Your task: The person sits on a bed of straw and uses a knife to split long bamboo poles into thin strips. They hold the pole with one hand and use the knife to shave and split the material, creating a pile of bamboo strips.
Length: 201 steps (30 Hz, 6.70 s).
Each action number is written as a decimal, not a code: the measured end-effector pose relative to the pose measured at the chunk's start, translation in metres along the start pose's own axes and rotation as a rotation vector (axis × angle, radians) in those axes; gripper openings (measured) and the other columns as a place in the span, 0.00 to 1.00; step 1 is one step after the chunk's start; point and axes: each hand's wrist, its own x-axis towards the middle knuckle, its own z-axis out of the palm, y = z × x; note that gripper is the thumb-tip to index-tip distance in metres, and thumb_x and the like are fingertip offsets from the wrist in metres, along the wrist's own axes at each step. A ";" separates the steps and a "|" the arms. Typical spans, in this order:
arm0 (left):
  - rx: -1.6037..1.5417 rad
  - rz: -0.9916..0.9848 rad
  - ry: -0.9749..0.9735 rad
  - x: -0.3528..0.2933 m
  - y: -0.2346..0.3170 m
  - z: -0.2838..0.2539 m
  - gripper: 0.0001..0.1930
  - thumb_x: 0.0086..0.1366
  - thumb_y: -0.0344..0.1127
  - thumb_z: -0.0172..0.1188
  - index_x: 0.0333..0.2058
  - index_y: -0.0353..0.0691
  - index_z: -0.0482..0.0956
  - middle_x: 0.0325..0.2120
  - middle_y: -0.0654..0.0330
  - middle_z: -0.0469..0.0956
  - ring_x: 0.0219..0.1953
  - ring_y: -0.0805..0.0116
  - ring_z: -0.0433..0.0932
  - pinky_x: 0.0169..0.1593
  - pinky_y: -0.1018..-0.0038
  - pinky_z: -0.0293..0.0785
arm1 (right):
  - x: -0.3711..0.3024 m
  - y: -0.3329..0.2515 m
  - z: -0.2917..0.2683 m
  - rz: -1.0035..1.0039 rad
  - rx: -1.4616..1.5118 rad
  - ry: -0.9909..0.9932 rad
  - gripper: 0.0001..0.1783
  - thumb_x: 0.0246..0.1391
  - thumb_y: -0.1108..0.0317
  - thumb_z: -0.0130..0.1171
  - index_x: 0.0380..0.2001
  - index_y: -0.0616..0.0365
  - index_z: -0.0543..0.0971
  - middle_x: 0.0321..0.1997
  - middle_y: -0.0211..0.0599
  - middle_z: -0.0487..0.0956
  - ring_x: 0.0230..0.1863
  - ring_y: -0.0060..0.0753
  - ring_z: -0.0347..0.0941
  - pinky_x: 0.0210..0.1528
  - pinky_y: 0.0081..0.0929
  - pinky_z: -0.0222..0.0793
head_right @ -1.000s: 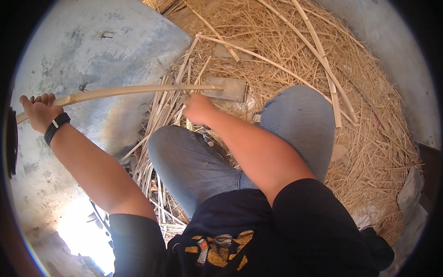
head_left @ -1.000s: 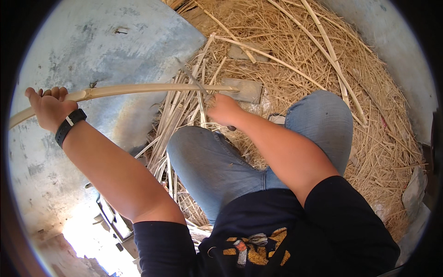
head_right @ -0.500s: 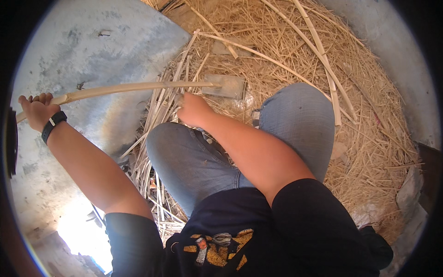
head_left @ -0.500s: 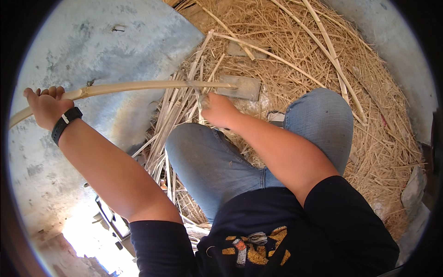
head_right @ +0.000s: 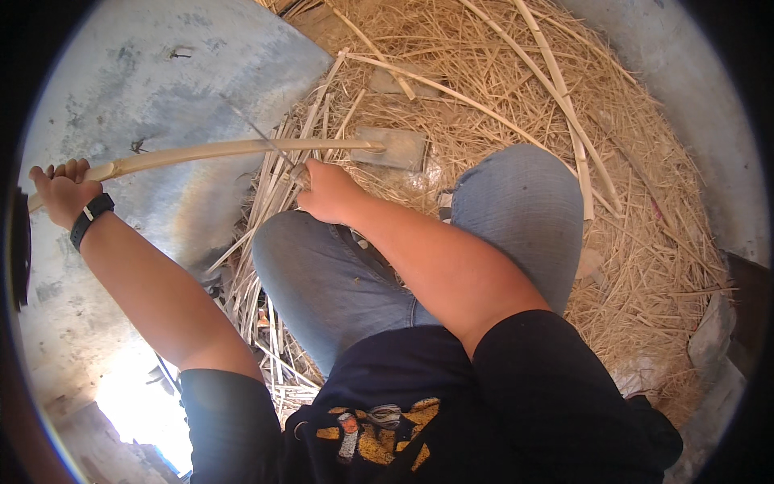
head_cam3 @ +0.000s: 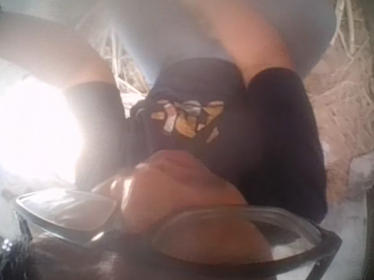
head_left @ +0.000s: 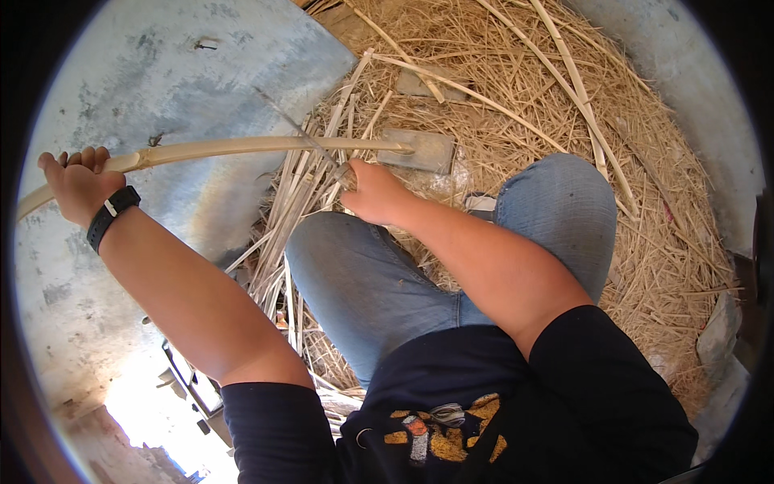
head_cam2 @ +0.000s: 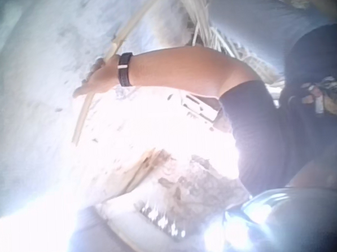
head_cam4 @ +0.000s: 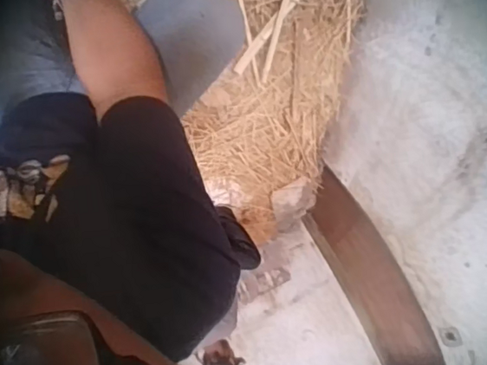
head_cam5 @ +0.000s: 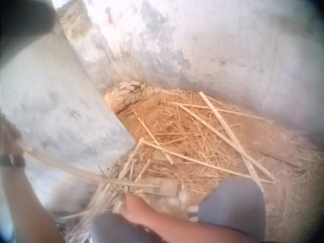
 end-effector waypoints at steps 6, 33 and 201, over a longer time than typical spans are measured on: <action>-0.009 0.034 0.056 -0.031 0.007 0.021 0.18 0.70 0.42 0.59 0.32 0.34 0.65 0.19 0.62 0.60 0.19 0.70 0.55 0.25 0.72 0.56 | 0.014 0.045 -0.009 0.200 -0.050 0.103 0.26 0.49 0.65 0.60 0.50 0.69 0.73 0.47 0.61 0.80 0.51 0.58 0.77 0.54 0.43 0.72; -0.313 -0.136 -0.378 0.010 -0.002 -0.005 0.18 0.65 0.47 0.60 0.27 0.43 0.64 0.15 0.67 0.53 0.17 0.73 0.48 0.24 0.74 0.47 | 0.018 0.032 -0.011 0.125 0.000 0.117 0.33 0.50 0.65 0.59 0.59 0.68 0.69 0.34 0.49 0.79 0.34 0.40 0.78 0.39 0.36 0.74; -0.660 -0.356 -0.743 0.043 -0.007 -0.049 0.20 0.41 0.49 0.76 0.17 0.54 0.69 0.11 0.77 0.52 0.14 0.81 0.49 0.24 0.79 0.47 | 0.023 0.023 -0.018 0.185 -0.072 0.123 0.29 0.50 0.62 0.61 0.51 0.73 0.73 0.49 0.63 0.79 0.52 0.57 0.77 0.56 0.41 0.72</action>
